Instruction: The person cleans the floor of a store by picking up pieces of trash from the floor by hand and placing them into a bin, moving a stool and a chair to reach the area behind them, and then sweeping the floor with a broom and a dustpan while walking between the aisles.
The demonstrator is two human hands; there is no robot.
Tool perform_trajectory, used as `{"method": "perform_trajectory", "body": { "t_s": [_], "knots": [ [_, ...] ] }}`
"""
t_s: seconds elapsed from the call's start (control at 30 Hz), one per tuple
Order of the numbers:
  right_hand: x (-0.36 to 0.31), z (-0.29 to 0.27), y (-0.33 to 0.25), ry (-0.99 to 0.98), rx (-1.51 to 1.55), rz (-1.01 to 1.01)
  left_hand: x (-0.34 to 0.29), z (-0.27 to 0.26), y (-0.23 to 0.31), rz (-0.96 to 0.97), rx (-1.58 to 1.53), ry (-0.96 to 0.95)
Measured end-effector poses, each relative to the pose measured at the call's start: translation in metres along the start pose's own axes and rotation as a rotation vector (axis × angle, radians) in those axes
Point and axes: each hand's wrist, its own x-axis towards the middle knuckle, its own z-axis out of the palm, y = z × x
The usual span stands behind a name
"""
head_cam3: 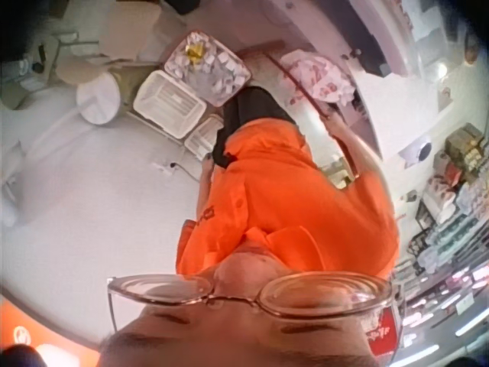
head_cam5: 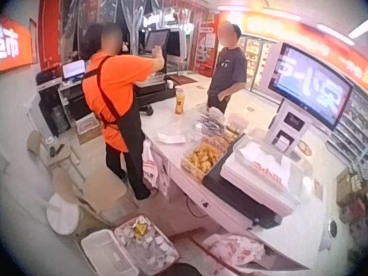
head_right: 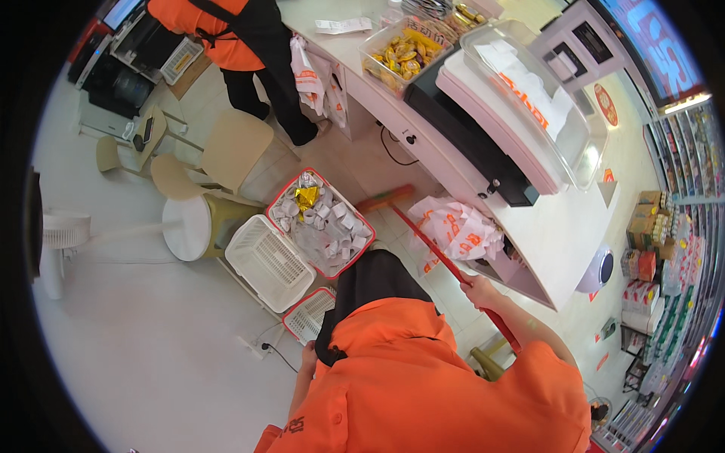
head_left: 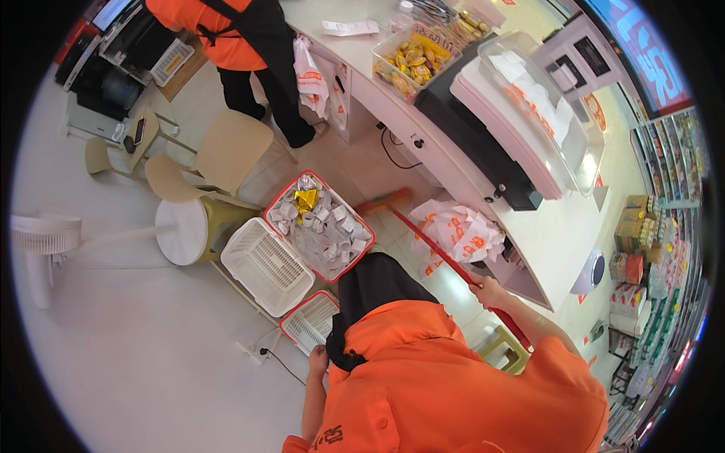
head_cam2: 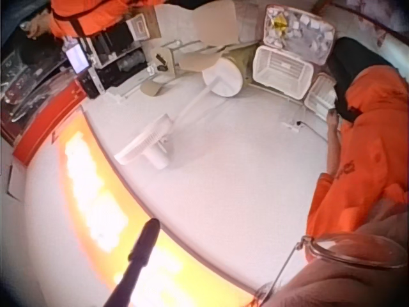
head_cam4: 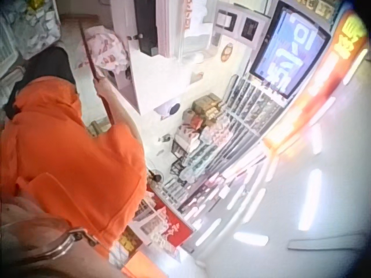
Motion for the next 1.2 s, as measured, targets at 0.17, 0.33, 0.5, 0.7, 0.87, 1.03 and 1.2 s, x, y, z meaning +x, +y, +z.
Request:
{"method": "perform_trajectory", "body": {
  "t_s": [0.17,0.33,0.5,0.7,0.87,1.03,1.2],
  "knots": [
    [0.086,0.04,0.014,0.193,0.017,-0.26,-0.028,-0.024,0.032,-0.006,-0.013,-0.061],
    [0.137,0.076,-0.003,0.207,0.256,-0.102,-0.028,-0.062,0.02,0.083,0.099,-0.005],
    [0.099,0.131,0.059,0.216,0.414,-0.01,-0.022,-0.085,0.034,0.037,0.056,-0.08],
    [0.03,0.237,0.136,0.289,0.576,0.055,0.044,-0.079,-0.017,0.15,0.166,-0.261],
    [-0.034,0.292,0.193,0.276,0.601,-0.03,0.086,-0.053,0.003,0.112,0.272,-0.295],
    [-0.093,0.253,0.152,0.277,0.379,0.105,0.061,-0.042,0.033,0.17,-0.059,-0.264],
    [-0.099,0.196,0.095,0.159,0.284,0.169,0.06,-0.034,-0.014,0.17,0.107,-0.263]
  ]
}}
